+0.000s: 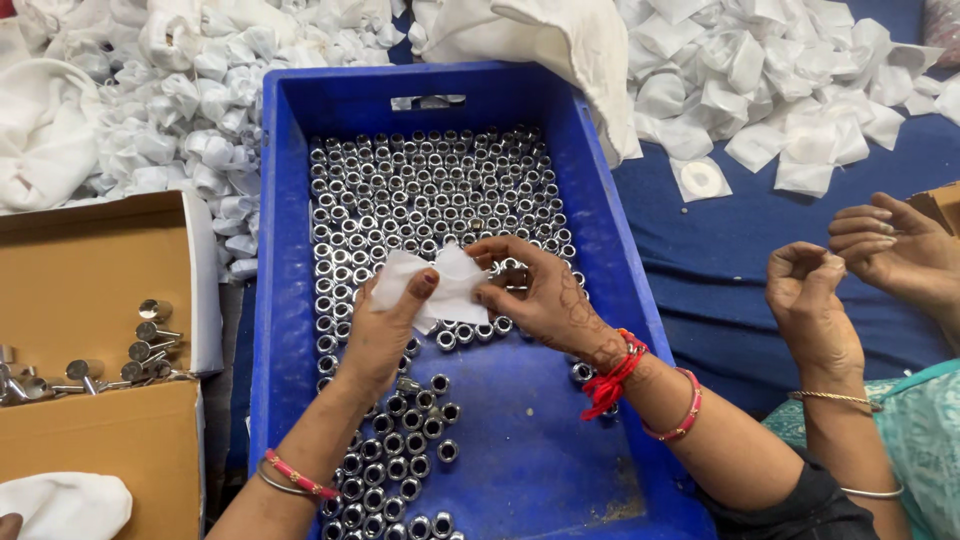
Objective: The person wraps metal parts in white foam sheets by hand, picking them from a blue bin and placing them into a cardboard box.
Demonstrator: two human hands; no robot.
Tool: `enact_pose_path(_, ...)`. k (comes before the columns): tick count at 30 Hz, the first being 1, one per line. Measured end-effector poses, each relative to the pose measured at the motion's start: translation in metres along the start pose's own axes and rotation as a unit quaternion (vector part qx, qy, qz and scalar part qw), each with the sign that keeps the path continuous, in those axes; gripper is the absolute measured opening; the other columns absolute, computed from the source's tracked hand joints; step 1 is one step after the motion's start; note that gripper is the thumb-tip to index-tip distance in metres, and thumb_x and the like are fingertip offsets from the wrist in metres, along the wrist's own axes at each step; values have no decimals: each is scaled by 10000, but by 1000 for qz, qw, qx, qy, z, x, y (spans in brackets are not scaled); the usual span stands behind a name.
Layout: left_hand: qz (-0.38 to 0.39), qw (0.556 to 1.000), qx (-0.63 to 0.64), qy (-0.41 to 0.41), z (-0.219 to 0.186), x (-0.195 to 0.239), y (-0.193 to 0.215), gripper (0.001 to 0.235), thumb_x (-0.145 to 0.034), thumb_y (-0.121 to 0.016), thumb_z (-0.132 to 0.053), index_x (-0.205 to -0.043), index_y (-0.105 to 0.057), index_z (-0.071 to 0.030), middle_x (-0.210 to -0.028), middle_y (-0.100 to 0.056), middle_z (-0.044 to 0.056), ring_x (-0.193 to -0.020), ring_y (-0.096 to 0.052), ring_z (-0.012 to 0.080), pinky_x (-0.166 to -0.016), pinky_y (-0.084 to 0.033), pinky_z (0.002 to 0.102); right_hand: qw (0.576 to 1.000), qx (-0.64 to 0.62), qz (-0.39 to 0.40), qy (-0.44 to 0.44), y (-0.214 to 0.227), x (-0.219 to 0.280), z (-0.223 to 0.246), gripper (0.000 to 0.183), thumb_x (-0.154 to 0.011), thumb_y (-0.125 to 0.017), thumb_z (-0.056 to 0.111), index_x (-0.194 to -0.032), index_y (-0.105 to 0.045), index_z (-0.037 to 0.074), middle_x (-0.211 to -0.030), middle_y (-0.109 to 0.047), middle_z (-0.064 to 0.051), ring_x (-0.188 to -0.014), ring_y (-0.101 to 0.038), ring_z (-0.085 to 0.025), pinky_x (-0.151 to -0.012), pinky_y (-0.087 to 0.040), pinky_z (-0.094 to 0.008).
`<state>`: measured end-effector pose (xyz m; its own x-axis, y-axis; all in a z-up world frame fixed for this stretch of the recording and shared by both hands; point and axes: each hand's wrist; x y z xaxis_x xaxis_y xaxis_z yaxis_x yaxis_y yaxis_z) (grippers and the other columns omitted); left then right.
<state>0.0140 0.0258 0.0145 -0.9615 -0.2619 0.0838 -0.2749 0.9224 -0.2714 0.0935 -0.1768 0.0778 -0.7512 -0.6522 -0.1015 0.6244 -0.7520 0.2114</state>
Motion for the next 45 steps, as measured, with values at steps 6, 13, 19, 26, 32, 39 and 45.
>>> enact_pose_path(6, -67, 990, 97, -80, 9, 1, -2, 402, -907, -751, -408, -1078, -638, -62, -974, -678, 51, -834, -667, 118, -754, -588, 306, 1000, 22, -15, 18, 5, 0, -2, 365, -900, -685, 25, -1256, -607, 45, -1098, -699, -74, -932, -724, -137, -801, -644, -264)
enact_pose_path(13, -80, 986, 46, -140, -9, -15, 41, 402, -974, -793, -282, -1150, -474, -112, -1079, -618, 133, -729, -590, 179, -582, -483, 342, 979, 128, -123, 97, 37, -17, -30, 252, -931, -540, -66, -1115, -684, 28, -1060, -750, -76, -996, -732, -151, -896, -596, -286)
enact_pose_path(19, 118, 866, -459, -157, 0, -16, 24, 531, -900, -773, -499, -838, -614, 4, -1200, -682, 28, -720, -588, 185, -669, -546, 372, 978, 144, 34, 144, 16, -2, -17, 267, -882, -606, -62, -1105, -703, 47, -1037, -736, -70, -992, -745, -164, -894, -613, -280)
enact_pose_path(26, 34, 944, -328, 7, 2, 4, -7, 316, -859, -831, -334, -872, -703, -46, -795, -679, 69, -670, -525, 113, -609, -452, 318, 994, 29, 35, 103, 6, 1, 1, 677, -875, -774, -3, -1448, -435, 123, -1272, -612, -54, -1140, -649, -157, -958, -612, -308)
enact_pose_path(32, 54, 997, -53, 17, -7, 0, -3, 239, -860, -841, -172, -948, -667, -34, -820, -713, -4, -688, -609, 54, -614, -513, 234, 996, -74, 34, -47, 2, -1, 5, 1095, -741, -834, 8, -1603, -187, 199, -1187, -573, -38, -941, -631, -123, -820, -608, -315)
enact_pose_path(39, -23, 998, 24, 48, -6, -4, -12, 303, -879, -799, -226, -1097, -679, -52, -862, -727, 40, -637, -618, 85, -544, -507, 239, 999, -44, -8, 22, 9, -1, 0, 613, -929, -737, 67, -1478, -473, 123, -1069, -639, -56, -968, -643, -112, -841, -577, -268)
enact_pose_path(45, -42, 997, 61, -30, -13, -4, 8, 336, -892, -823, -215, -1113, -591, -115, -950, -697, -2, -744, -652, 73, -609, -536, 220, 897, 398, 192, -12, 40, 37, -2, 238, -846, -758, 213, -1066, -726, 128, -994, -721, -30, -948, -694, -214, -849, -552, -376)
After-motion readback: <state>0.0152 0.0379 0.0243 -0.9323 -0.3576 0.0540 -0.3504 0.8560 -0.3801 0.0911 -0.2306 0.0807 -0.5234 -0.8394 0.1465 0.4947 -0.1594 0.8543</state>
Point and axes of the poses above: each hand's wrist, its own x-axis away from the middle knuckle, its own y-axis out of the back of the hand, z = x × y
